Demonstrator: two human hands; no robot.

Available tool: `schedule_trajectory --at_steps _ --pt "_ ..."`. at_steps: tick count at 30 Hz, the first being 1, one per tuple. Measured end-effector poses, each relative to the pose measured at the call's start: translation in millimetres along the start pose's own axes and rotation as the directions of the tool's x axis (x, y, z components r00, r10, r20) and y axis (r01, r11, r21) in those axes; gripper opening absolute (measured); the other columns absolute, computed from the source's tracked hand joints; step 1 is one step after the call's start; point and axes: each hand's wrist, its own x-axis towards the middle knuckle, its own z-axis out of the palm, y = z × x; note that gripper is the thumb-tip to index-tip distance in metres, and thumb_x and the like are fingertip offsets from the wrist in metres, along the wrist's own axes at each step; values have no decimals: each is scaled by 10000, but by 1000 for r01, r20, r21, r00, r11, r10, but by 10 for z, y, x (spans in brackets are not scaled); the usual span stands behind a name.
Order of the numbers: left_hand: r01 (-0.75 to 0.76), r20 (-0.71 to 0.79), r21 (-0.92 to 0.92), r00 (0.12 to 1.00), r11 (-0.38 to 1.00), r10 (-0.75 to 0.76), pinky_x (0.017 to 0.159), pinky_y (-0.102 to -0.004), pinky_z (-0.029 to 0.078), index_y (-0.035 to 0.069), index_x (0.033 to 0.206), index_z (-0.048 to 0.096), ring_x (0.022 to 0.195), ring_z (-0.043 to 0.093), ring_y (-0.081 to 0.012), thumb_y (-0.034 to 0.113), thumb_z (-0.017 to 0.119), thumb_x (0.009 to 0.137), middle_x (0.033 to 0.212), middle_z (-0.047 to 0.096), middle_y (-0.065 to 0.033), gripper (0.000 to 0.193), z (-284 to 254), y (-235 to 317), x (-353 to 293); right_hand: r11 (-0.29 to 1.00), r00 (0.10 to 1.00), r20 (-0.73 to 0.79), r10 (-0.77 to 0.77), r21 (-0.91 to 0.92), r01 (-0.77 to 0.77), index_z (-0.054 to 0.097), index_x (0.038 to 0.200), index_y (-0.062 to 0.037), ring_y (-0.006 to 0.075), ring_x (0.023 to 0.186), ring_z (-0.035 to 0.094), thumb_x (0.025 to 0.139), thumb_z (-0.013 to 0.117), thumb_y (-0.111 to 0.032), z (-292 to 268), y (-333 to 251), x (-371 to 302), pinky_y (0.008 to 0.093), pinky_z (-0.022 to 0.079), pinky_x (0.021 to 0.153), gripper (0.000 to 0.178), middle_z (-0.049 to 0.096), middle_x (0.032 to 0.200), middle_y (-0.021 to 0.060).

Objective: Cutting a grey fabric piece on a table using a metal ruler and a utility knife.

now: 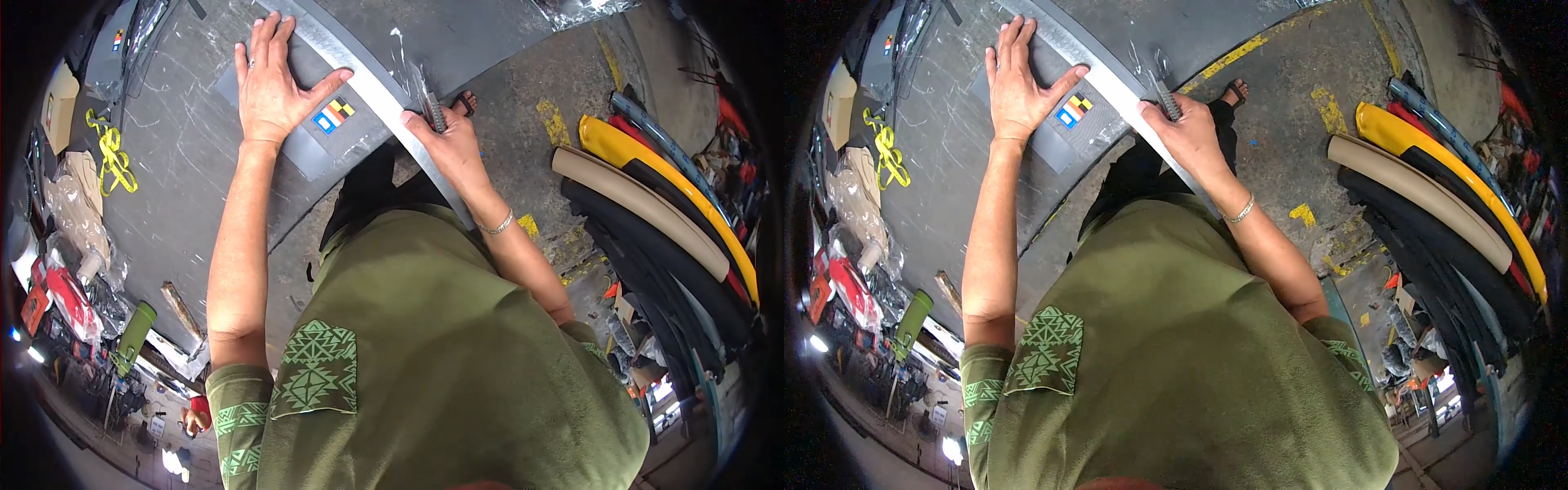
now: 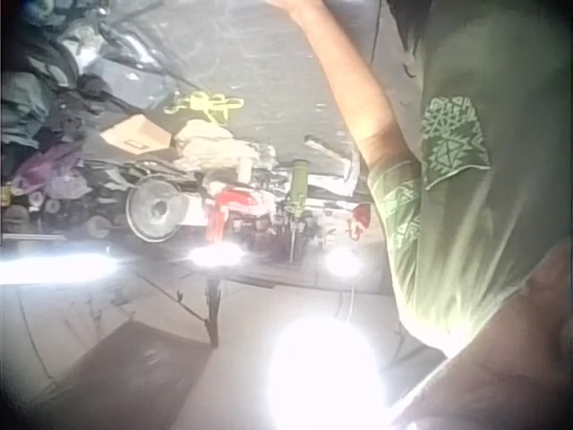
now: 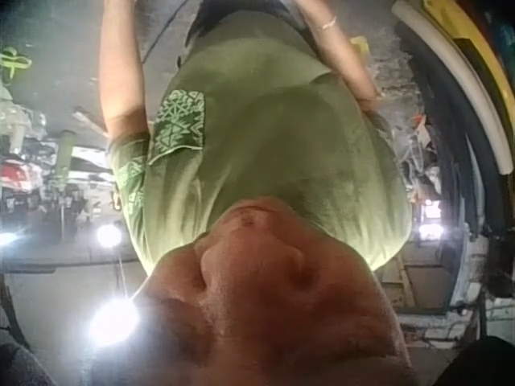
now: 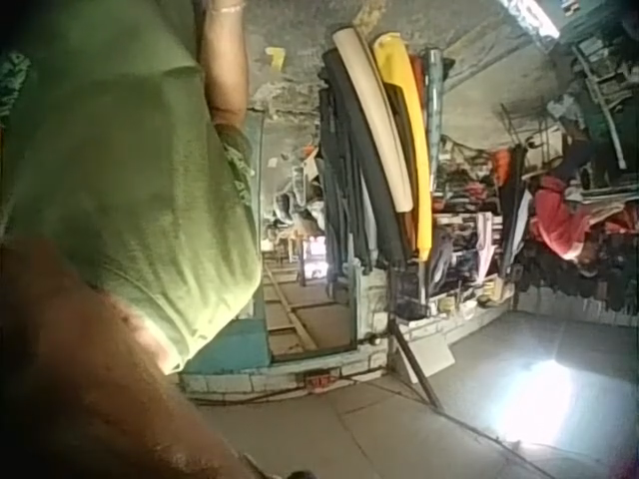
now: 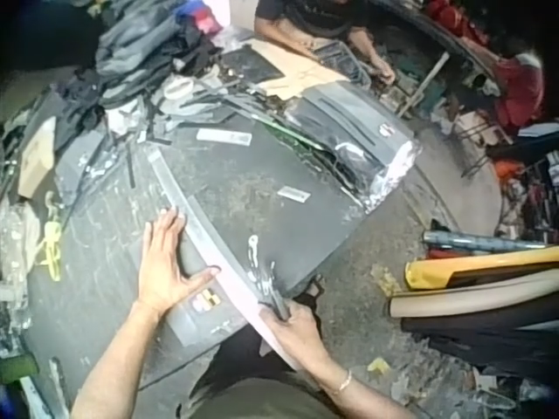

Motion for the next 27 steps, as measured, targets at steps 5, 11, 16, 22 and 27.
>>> schedule_trajectory --at_steps 5,11,16,22,27 --pt "0 -1 5 1000 1000 0 1242 -567 184 78 1452 503 1479 382 -318 760 804 633 1532 465 -144 1108 -3 7 3 1000 1000 26 15 -11 -15 739 981 36 78 674 582 912 744 -333 -17 4 4 276 482 627 375 676 726 22" --pt "1 -1 12 1000 1000 -1 1242 -565 188 78 1450 505 1480 380 -313 761 809 625 1534 467 -140 1114 0 6 3 1000 1000 21 7 12 -7 740 986 37 85 670 585 911 743 -333 -7 16 6 286 487 630 378 678 727 25" --pt "4 2 22 1000 1000 -5 1244 -563 187 71 1446 509 1481 380 -308 763 808 624 1533 470 -139 1115 -14 16 3 999 999 35 31 -20 -30 741 992 39 86 669 582 911 743 -335 -29 -33 4 287 487 630 382 678 728 25" --pt "5 10 5 1000 1000 -5 1237 -569 196 91 1468 480 1493 358 -305 716 805 683 1555 446 -119 1055 -23 29 0 1000 999 36 1 -29 0 739 993 43 84 668 580 913 742 -336 -38 -44 6 286 486 627 387 680 731 29" --pt "4 11 -1 1000 1000 -4 1237 -568 194 86 1466 483 1491 362 -309 710 813 679 1551 451 -124 1057 -30 29 2 999 999 48 -18 -50 20 737 992 46 87 662 576 917 739 -329 -48 -30 15 285 481 620 382 677 729 29"
